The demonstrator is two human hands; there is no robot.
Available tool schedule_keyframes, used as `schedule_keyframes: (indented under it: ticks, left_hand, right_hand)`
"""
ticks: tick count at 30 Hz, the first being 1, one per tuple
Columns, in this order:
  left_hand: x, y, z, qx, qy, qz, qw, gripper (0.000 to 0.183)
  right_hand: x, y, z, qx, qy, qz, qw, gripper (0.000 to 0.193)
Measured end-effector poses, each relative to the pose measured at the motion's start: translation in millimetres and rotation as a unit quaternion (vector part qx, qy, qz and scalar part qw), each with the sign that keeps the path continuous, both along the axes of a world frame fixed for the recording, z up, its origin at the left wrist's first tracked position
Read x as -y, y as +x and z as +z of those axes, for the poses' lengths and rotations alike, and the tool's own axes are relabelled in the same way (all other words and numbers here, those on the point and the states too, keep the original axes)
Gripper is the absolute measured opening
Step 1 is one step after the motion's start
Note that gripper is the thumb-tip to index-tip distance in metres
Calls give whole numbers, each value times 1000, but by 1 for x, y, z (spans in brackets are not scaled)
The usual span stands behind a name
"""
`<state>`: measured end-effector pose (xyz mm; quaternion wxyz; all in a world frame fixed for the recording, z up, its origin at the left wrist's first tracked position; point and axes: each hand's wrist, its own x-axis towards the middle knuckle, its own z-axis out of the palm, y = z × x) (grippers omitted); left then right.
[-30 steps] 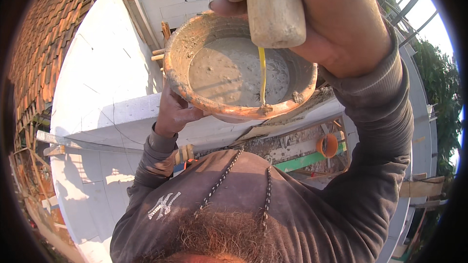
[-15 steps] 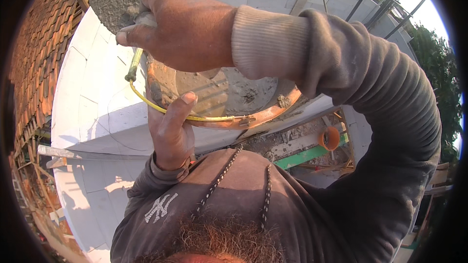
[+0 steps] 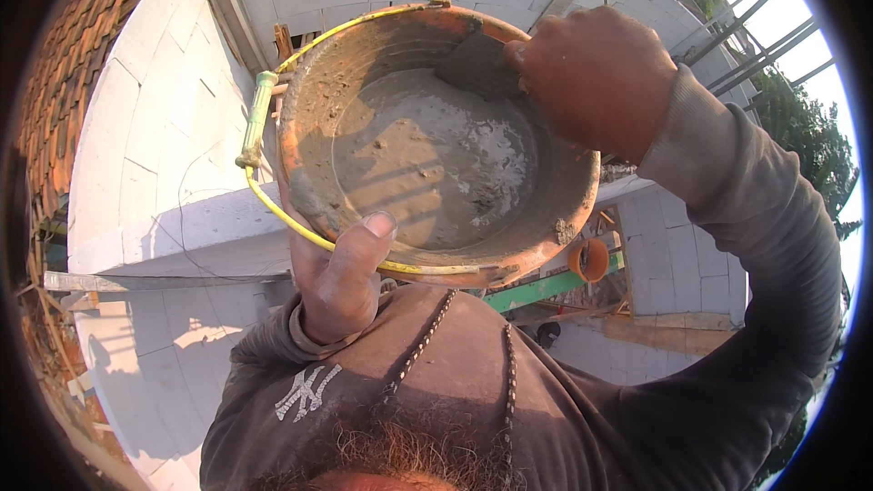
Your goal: The person applies mortar to the top of a white block wall by scooping the mixture from a bucket with a trowel and spreading it across the masonry surface and around exposed rebar.
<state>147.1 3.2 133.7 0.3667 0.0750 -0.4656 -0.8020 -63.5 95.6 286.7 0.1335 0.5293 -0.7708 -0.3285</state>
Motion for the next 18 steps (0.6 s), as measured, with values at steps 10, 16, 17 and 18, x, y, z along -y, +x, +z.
schedule_keyframes:
  ticks: [10,16,17,18]
  left_hand:
    - [8,-6,-17,-22,-185,36,982,76]
    - [7,-5,-11,-56,-93,-8,994,76]
    - [7,-6,-10,-54,-96,-9,994,76]
    - [6,-6,-9,-56,-83,-15,995,75]
  right_hand:
    - [26,-8,-34,318,31,35,947,31]
    - [8,-18,-25,370,23,4,929,32]
    - [2,-27,-26,371,20,5,928,32]
    - [-4,-37,-29,434,-3,37,900,31]
